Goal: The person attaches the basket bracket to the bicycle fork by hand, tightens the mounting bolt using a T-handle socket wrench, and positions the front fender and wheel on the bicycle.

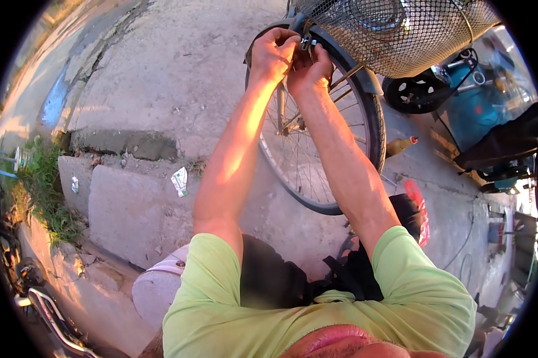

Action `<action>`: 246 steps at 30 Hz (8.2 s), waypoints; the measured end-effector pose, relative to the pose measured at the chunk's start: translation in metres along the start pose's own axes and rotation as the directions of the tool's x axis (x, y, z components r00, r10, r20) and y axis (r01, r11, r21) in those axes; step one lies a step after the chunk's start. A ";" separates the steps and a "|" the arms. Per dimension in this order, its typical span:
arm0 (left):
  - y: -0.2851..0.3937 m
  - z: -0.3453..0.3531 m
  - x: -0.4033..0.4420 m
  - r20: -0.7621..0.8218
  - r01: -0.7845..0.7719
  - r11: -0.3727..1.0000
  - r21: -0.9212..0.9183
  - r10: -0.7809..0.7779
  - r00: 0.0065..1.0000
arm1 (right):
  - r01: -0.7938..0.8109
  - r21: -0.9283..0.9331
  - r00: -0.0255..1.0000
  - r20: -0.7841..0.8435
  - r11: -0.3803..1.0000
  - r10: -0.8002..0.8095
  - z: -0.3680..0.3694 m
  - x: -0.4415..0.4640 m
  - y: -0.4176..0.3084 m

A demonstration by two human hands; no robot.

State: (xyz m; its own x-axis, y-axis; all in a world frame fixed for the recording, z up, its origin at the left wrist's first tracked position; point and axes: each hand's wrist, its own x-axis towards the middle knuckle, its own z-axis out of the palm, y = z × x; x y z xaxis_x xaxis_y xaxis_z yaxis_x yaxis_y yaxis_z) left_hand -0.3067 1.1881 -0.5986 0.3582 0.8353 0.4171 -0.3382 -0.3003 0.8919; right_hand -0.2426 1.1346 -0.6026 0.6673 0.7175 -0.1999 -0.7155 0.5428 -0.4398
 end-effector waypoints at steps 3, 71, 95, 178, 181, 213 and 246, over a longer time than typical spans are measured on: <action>-0.001 0.007 0.000 -0.070 -0.060 0.987 0.146 0.071 0.995 | -0.012 0.028 0.999 0.033 1.000 0.011 0.001 0.000 -0.001; 0.011 0.009 -0.003 0.039 -0.074 0.956 0.284 0.066 0.997 | 0.062 -0.024 0.993 0.098 0.998 -0.059 -0.009 -0.004 0.005; -0.005 0.011 -0.003 0.017 -0.079 0.956 0.281 0.078 0.997 | 0.145 0.037 0.977 0.156 0.989 -0.149 -0.009 -0.006 0.006; 0.002 0.008 -0.005 0.035 -0.166 0.881 0.443 0.168 0.985 | 0.138 0.005 0.978 0.157 0.990 -0.137 -0.011 -0.008 0.005; -0.001 0.007 -0.004 0.032 -0.108 0.943 0.316 0.104 0.994 | 0.129 -0.007 0.978 0.166 0.992 -0.126 -0.012 -0.007 0.006; 0.009 0.014 -0.009 0.000 -0.111 0.869 0.482 0.127 0.992 | 0.095 -0.007 0.988 0.121 0.995 -0.093 -0.008 -0.009 0.007; 0.022 0.019 -0.010 -0.041 0.073 0.933 0.353 -0.062 0.997 | -0.012 -0.112 0.987 0.156 0.994 0.029 -0.010 -0.016 -0.003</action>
State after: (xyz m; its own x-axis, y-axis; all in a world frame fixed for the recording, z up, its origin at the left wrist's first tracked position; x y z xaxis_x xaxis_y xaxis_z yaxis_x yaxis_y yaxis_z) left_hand -0.3012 1.1648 -0.5799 0.3424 0.8706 0.3534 0.0176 -0.3820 0.9240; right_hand -0.2491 1.1169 -0.6070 0.6056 0.7923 -0.0737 -0.6957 0.4823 -0.5323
